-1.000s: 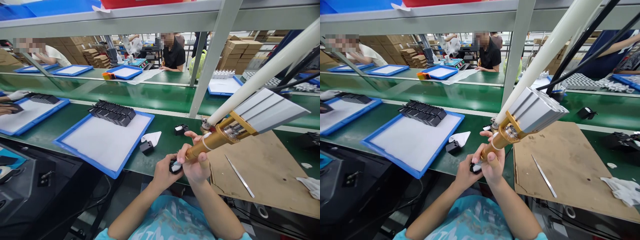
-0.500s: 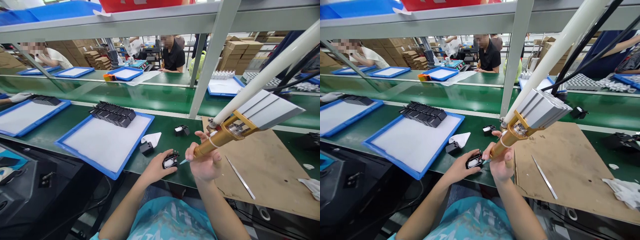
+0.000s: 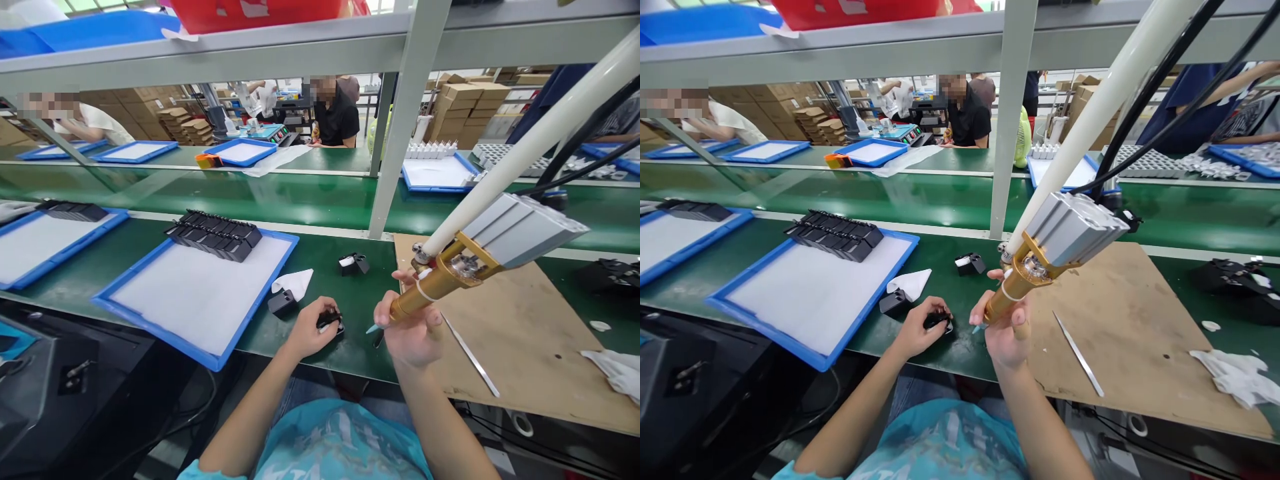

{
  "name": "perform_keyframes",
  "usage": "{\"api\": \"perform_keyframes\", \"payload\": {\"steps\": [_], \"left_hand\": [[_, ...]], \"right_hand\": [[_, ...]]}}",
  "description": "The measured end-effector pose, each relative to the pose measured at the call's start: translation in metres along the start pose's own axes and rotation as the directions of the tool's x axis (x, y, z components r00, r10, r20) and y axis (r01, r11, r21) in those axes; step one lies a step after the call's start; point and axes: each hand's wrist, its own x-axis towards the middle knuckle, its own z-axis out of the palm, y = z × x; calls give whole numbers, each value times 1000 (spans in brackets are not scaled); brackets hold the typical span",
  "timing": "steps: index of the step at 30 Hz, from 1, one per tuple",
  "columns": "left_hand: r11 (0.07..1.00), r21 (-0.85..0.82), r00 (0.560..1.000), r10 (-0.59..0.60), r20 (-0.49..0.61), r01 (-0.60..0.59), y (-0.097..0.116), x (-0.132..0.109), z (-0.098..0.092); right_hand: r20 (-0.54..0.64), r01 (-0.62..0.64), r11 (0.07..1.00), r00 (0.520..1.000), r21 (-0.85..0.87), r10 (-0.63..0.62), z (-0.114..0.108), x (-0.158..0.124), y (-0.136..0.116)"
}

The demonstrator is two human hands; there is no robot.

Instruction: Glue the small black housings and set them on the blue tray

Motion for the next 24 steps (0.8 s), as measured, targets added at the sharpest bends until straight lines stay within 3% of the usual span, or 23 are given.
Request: {"api": "perform_keyframes", "payload": {"steps": [5, 11, 15, 21, 24], "left_hand": [[999, 49, 988, 5, 157, -13, 7, -2, -10], [922, 329, 949, 106, 297, -205, 22, -9, -22], [851, 447, 958, 204, 203, -276, 19, -18, -12], [900, 376, 964, 261, -54, -223, 13, -25, 12], [876, 433, 964, 260, -52, -212, 15, -20, 17]], "right_hand": [[-17, -13, 1000, 1000, -4, 13, -4, 0, 1], [-20, -19, 998, 1000, -66, 18, -7, 0, -1], [-27, -18, 998, 999, -58, 17, -8, 0, -2], [-29, -32, 999, 999, -41, 31, -9, -1, -2], [-27, -44, 998, 999, -45, 43, -9, -1, -2]]}}
